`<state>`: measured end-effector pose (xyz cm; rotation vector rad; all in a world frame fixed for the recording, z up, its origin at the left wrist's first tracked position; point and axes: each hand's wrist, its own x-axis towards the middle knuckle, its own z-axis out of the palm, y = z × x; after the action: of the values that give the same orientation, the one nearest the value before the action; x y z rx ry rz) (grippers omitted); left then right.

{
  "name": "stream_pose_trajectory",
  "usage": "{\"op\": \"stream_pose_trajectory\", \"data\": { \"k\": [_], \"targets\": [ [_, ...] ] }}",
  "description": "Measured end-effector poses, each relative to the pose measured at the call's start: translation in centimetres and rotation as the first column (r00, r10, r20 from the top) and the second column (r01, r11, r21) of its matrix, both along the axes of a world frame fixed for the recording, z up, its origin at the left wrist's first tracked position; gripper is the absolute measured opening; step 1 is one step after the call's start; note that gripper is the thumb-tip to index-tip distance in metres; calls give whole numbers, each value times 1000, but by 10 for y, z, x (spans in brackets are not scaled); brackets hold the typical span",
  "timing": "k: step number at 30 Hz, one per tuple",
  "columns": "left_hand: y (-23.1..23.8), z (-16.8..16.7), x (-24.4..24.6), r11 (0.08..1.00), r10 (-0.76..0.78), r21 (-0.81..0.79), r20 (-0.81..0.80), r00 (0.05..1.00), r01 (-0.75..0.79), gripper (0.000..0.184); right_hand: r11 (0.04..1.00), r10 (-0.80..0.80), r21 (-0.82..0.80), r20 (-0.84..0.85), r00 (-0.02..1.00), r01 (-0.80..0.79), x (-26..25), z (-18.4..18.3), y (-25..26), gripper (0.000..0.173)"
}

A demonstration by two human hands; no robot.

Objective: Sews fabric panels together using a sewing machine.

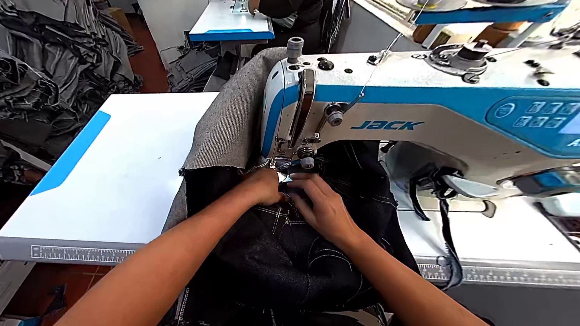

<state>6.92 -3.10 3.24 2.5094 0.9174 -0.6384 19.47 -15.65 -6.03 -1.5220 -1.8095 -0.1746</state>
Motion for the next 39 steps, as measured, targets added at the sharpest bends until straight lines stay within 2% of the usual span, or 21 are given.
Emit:
{"op": "stream_pose_trajectory", "data": {
  "k": [3, 5, 7, 10, 15, 19, 23, 29, 39],
  "targets": [
    [-4, -6, -7, 996, 61, 57, 84, 995, -66, 42, 995, 86, -64, 68, 994, -82, 1, -2, 0, 28],
    [-3, -14, -17, 987, 129, 66, 227, 965, -148, 51, 989, 73, -134, 84, 994, -61, 1, -3, 2, 33],
    [1, -20, -25, 981, 167, 39, 335, 927, -190, 60, 987, 55, -156, 87, 995, -41, 1, -3, 5, 35],
    [14, -19, -30, 987, 160, -51, 416, 895, -153, 58, 984, 37, -176, 76, 996, -23, 2, -2, 8, 36],
    [36, -9, -24, 987, 141, 21, 339, 930, -157, 65, 977, 16, -212, 66, 998, -1, 3, 1, 24, 36],
    [50, -9, -19, 991, 106, 31, 388, 916, -128, 71, 973, -25, -228, 10, 1000, 27, 6, 4, 33, 34],
    [54, -5, -19, 997, 66, 11, 402, 913, -77, 64, 971, -57, -230, 12, 998, 58, 4, 5, 35, 33],
    [52, -7, -21, 998, 50, 18, 430, 901, -64, 63, 958, -104, -268, 11, 995, 103, -4, 8, 26, 33],
    [51, -15, -21, 997, 53, 17, 483, 874, -70, 61, 974, -68, -214, 23, 997, 72, 3, 3, 29, 35]
  ]
}}
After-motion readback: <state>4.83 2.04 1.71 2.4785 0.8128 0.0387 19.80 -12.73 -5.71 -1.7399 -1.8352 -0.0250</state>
